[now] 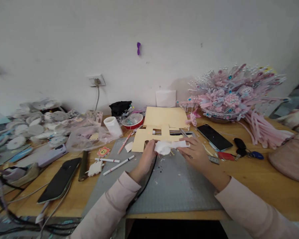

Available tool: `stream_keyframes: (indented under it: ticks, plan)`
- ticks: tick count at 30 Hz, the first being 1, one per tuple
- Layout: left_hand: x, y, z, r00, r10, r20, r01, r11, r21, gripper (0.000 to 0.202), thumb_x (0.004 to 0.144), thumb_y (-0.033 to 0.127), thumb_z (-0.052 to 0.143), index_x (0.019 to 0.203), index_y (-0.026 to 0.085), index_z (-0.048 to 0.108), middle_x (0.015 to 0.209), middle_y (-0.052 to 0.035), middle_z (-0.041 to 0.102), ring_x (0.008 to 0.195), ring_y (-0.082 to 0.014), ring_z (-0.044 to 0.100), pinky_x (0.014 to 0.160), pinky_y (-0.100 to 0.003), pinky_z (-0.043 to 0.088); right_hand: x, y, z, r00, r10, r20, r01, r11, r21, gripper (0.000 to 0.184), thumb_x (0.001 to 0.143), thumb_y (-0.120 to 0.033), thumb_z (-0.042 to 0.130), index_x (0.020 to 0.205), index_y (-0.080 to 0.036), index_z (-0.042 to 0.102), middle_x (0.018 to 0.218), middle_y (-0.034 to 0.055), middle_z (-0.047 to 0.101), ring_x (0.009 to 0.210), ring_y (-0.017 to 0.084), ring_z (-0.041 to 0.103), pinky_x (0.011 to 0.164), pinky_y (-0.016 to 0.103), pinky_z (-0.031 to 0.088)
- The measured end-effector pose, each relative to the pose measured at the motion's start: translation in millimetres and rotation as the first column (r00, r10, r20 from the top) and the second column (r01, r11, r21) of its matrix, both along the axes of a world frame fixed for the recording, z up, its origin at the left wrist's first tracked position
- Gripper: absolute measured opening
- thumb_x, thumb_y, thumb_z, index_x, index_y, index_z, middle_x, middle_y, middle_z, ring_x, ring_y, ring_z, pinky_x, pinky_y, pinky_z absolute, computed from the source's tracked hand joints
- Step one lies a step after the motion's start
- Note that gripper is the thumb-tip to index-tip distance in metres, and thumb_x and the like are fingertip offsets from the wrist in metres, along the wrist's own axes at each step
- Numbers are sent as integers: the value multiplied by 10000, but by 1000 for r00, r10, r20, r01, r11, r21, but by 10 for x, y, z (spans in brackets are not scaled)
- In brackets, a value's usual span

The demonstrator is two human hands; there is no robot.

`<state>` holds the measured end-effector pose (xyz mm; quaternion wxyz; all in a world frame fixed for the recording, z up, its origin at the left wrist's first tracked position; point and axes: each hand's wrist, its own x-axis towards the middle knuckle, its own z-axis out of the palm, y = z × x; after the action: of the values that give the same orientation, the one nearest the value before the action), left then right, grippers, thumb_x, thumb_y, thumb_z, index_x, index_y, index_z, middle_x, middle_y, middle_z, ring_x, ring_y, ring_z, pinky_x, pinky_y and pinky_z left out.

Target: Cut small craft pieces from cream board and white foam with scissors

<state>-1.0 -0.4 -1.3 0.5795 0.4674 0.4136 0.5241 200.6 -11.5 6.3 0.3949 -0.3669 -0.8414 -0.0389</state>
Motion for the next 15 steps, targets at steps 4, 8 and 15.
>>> stream_keyframes:
  ticks: [4,8,15]
  plan:
    - [3,-54,45,986,-56,158,59,998,-16,310,707,344,633,969,199,552,866,-8,608,771,-135,557,700,-255,433,-1,-24,67,978,168,120,-166,986,-29,317,904,-175,413,1014,-296,685,1035,11,716,1054,200,586,885,418,437]
    - [-15,-56,66,983,-37,179,40,999,-13,394,632,212,695,999,208,553,831,20,610,783,-121,559,732,-242,420,-61,-29,58,988,138,65,-133,988,-82,324,871,-165,437,1072,-273,666,1057,30,706,1045,207,584,907,428,429]
    - [7,-52,54,979,-19,201,34,997,-72,313,601,261,736,853,154,584,769,10,619,666,-101,554,631,-212,430,-121,16,19,925,-130,-357,33,963,-267,233,843,-252,475,894,-214,700,905,68,717,873,206,637,814,366,481]
